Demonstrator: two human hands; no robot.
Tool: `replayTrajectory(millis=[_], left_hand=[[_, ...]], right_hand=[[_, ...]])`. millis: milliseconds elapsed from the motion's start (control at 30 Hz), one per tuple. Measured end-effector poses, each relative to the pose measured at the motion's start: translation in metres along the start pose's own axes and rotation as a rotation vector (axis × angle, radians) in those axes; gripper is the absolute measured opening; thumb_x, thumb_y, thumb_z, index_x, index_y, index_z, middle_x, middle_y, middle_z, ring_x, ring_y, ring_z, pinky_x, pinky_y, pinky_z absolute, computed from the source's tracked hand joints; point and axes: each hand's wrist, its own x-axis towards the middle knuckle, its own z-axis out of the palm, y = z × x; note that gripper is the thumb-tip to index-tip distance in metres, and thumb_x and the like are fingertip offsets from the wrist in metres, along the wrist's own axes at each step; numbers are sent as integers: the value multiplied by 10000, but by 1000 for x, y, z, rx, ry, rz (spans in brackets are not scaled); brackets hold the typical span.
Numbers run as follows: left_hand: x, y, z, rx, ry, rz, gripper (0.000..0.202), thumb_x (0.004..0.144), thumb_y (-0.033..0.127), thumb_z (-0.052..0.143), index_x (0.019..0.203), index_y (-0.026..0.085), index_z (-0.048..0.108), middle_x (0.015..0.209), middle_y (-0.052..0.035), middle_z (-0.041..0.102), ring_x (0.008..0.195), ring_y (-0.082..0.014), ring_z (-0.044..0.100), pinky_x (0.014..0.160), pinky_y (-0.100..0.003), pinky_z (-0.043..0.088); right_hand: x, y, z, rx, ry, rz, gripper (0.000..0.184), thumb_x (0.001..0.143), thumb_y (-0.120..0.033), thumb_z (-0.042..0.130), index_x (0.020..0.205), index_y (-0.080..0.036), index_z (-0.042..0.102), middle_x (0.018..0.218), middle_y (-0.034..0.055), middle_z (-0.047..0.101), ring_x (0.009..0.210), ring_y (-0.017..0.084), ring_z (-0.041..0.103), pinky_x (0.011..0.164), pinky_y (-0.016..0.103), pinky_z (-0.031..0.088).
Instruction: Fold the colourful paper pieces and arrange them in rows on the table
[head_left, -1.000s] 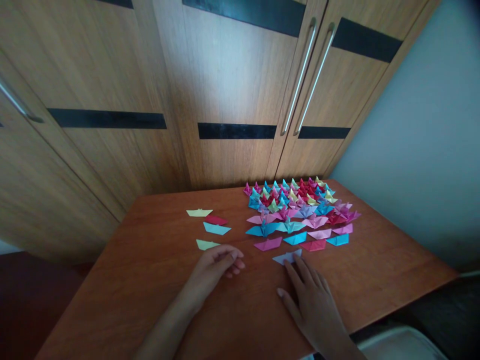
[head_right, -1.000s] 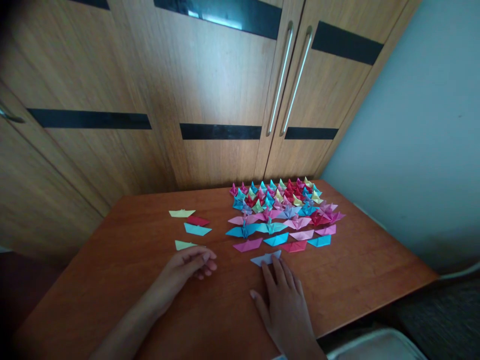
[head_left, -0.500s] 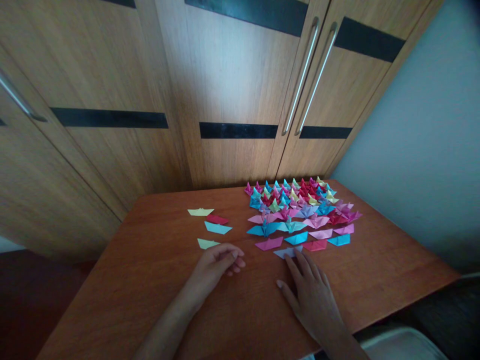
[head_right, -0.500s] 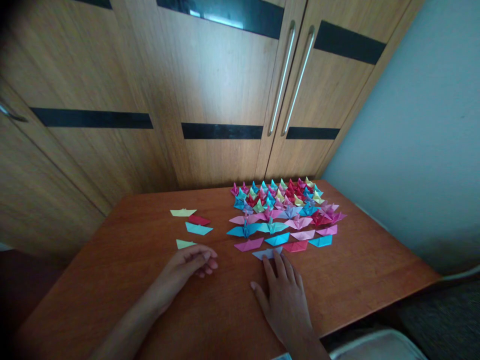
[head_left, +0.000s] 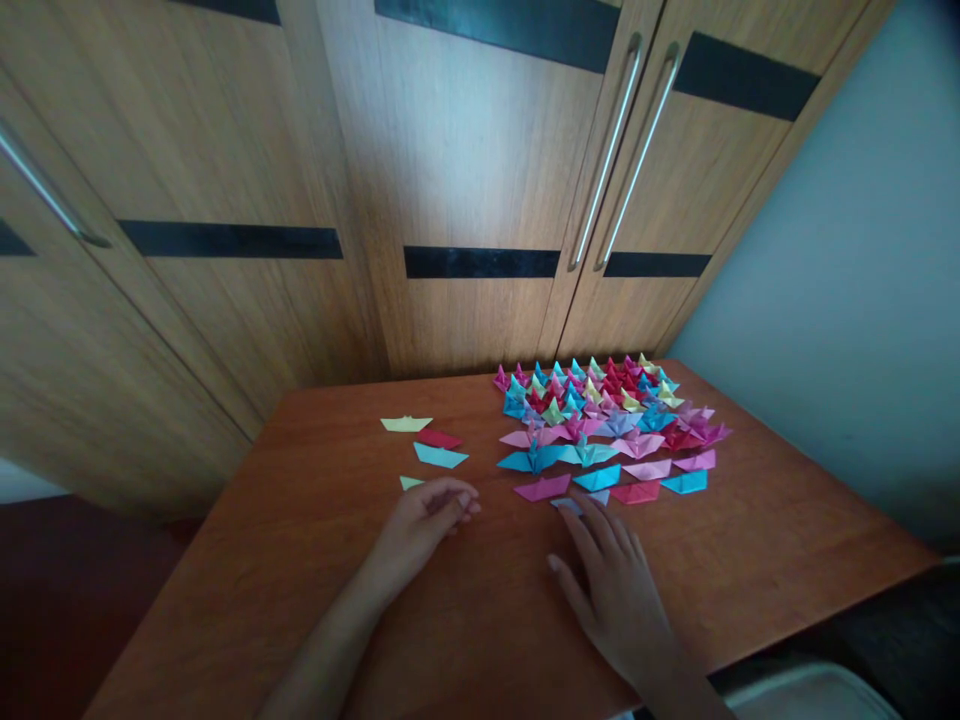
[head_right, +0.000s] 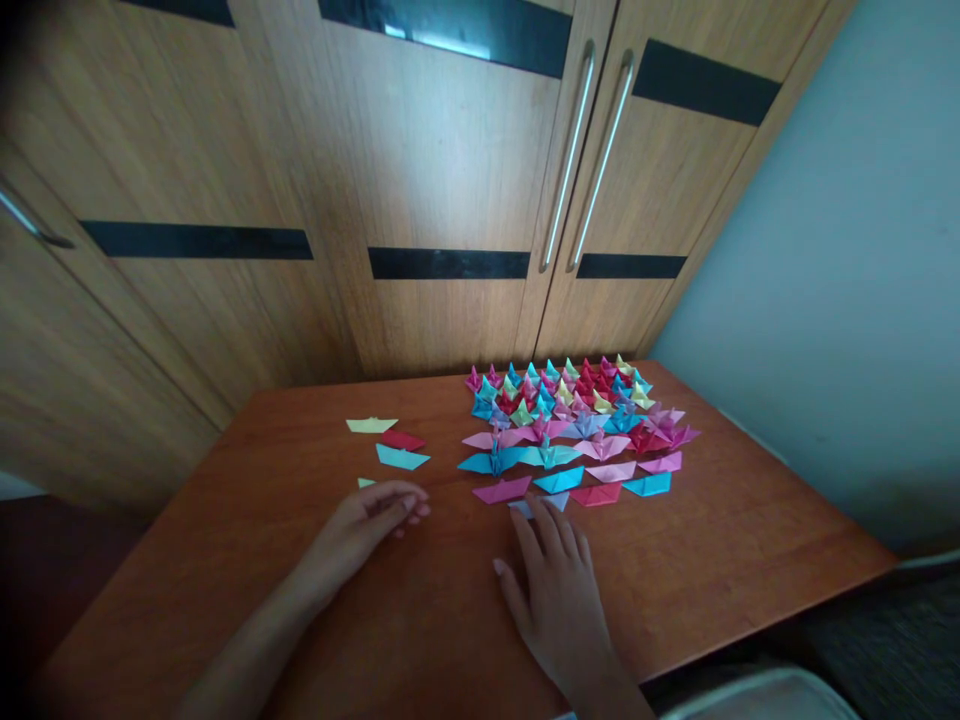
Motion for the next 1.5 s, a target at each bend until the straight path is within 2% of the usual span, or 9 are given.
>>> replayTrajectory(millis=[167, 300, 467, 767, 900, 1000, 1133, 1267, 1500], left_hand=[[7, -11, -47, 443, 310, 105, 286, 797, 402, 550, 993, 219, 649, 1025, -58, 686, 927, -248, 619, 847, -359, 456], [10, -27, -60, 776, 280, 185, 373, 736, 396, 628, 1059, 209, 636, 1109, -92, 627, 1041, -283, 559, 935, -395, 409], [11, -37, -53, 947, 248, 248, 257, 738, 348, 628, 949, 201, 644, 1075, -94, 583, 1015, -274, 535, 914, -398, 400], [9, -33, -48, 800, 205, 212, 123, 753, 204, 547, 874, 223, 545, 900, -36, 622, 841, -216, 582, 768, -323, 434], [8, -27, -43, 663, 177, 194, 205, 774, 211, 530, 971, 233, 584, 941, -42, 656, 879, -216, 609, 817, -323, 436], [5, -18, -37, 520, 116, 215, 147, 795, 278, 539, 886, 236, 647, 949, -38, 678, 897, -216, 608, 833, -308, 431], [0, -10, -14, 210, 53, 137, 178, 798, 353, 569, 806, 190, 638, 769, -22, 658, 751, -180, 593, 705, -263, 445], [-7, -8, 18, -32, -144, 83, 187, 808, 355, 576, 818, 172, 613, 707, -1, 629, 650, -138, 565, 633, -234, 433], [-14, -3, 32, 204, -198, 118, 195, 810, 322, 562, 703, 178, 639, 682, 4, 628, 676, -151, 557, 619, -219, 399]], right_hand=[[23, -34, -1, 231, -86, -52, 352, 900, -269, 418, 1230, -203, 521, 1220, 88, 570, 1129, 228, 511, 961, 373, 425], [39, -54, 11, 304, -200, -32, 289, 892, -211, 403, 1111, -223, 591, 992, 61, 659, 847, 189, 623, 761, 299, 493], [41, -57, 21, 319, -185, -55, 282, 875, -181, 411, 1067, -231, 612, 968, 42, 659, 843, 183, 622, 747, 281, 477], [41, -53, 20, 410, -169, -34, 284, 860, -158, 413, 1034, -229, 626, 929, 32, 658, 831, 166, 620, 751, 264, 463], [41, -52, 19, 459, -166, -21, 259, 863, -167, 418, 981, -226, 641, 875, 29, 655, 790, 164, 615, 727, 264, 458], [42, -50, 19, 571, -143, 21, 232, 866, -199, 442, 977, -227, 645, 864, 22, 659, 760, 156, 608, 723, 269, 462], [46, -48, 21, 833, -98, 142, 229, 838, -282, 537, 1039, -212, 620, 817, 13, 660, 699, 145, 592, 653, 251, 465], [48, -47, 23, 1057, -86, 202, 175, 835, -317, 556, 928, -186, 624, 782, 7, 654, 665, 131, 572, 579, 220, 440], [44, -47, 20, 1027, -104, 226, 210, 825, -327, 572, 702, -175, 648, 672, 1, 657, 622, 130, 570, 596, 232, 438]])
